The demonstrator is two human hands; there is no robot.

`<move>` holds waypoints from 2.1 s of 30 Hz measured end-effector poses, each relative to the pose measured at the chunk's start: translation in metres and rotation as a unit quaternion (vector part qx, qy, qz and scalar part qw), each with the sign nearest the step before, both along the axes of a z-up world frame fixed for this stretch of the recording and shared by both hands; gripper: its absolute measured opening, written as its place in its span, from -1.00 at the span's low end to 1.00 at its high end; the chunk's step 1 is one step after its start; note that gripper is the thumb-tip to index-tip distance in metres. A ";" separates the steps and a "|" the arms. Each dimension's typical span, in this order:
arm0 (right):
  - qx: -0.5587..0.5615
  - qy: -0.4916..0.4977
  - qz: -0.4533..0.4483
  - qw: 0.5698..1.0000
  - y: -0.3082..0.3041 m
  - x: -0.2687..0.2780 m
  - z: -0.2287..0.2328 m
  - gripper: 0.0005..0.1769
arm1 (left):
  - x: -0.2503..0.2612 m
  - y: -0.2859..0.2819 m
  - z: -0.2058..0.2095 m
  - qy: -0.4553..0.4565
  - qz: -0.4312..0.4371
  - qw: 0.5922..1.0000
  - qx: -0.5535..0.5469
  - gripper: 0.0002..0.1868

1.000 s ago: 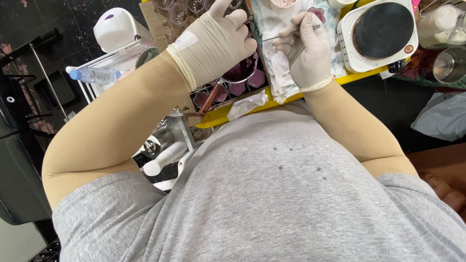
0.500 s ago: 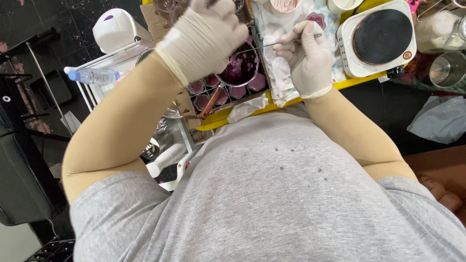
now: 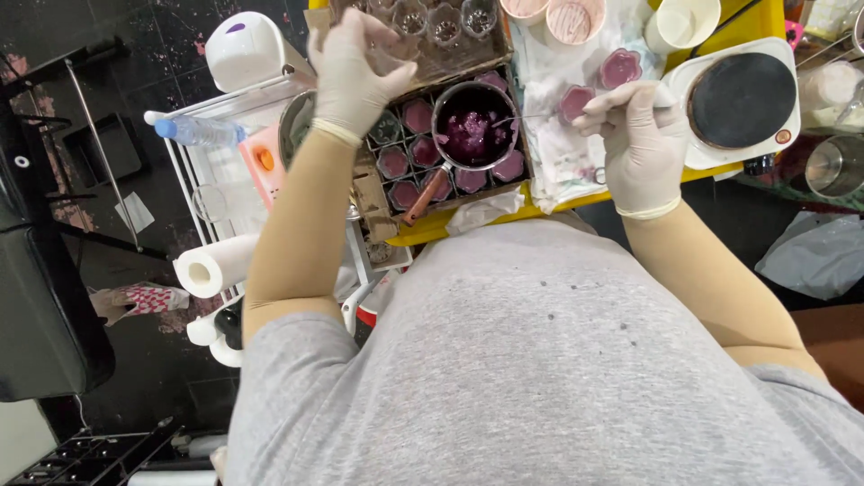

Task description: Manually cleaning and preparing purple flower-shaped wax melts at a workbench.

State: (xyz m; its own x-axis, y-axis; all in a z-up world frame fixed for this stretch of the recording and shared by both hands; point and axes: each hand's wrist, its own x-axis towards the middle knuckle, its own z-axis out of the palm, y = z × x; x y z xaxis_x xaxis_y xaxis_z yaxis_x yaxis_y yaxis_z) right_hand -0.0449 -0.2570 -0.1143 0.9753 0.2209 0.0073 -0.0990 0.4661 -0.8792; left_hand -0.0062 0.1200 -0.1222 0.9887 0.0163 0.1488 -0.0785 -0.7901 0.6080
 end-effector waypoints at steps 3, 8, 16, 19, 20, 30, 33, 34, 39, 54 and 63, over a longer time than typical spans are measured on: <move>-0.002 -0.008 0.007 1.000 0.000 0.002 0.002 -0.63 | 0.003 -0.007 -0.034 -0.045 0.016 0.999 0.026 -0.46; 0.002 -0.007 0.009 1.000 0.006 0.000 0.000 -0.64 | 0.009 -0.015 -0.055 -0.019 0.035 0.998 0.057 -0.45; 0.004 0.022 0.005 1.000 0.005 -0.004 -0.008 -0.68 | 0.006 -0.021 -0.035 0.049 0.050 0.987 0.148 -0.37; 0.003 0.026 0.005 1.000 0.003 -0.007 -0.009 -0.69 | 0.008 -0.023 -0.030 0.049 0.063 0.979 0.188 -0.31; 0.001 0.028 0.005 1.000 0.003 -0.007 -0.010 -0.69 | 0.009 -0.025 -0.027 0.080 0.068 0.972 0.208 -0.29; -0.009 0.023 0.011 1.000 0.007 -0.008 -0.007 -0.66 | 0.008 -0.022 -0.027 0.109 0.093 0.962 0.234 -0.29; -0.008 0.023 0.014 1.000 0.007 -0.007 -0.004 -0.65 | -0.006 -0.019 -0.002 0.108 0.123 0.983 0.077 -0.37; -0.008 0.022 0.015 1.000 0.006 -0.007 -0.004 -0.65 | -0.012 -0.014 -0.005 0.107 0.124 0.983 0.078 -0.37; 0.001 0.023 0.013 1.000 0.003 -0.011 -0.011 -0.64 | -0.051 0.003 0.004 0.121 0.039 0.840 -0.527 -0.23; 0.005 -0.014 0.059 0.998 -0.001 0.006 0.013 -0.64 | -0.153 -0.078 0.068 -0.105 -0.031 0.957 -0.270 -0.67; 0.015 0.025 0.099 0.995 -0.012 0.031 0.014 -0.67 | -0.172 -0.150 0.016 -0.243 -0.045 0.968 0.041 -0.70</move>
State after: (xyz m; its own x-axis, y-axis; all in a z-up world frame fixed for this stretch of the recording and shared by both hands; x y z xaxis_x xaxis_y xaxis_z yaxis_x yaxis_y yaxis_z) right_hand -0.0137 -0.2693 -0.0998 0.9118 0.4094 -0.0307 -0.2350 0.4592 -0.8567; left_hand -0.1777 -0.0300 -0.1063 0.7987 -0.0979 0.5938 -0.4097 -0.8112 0.4173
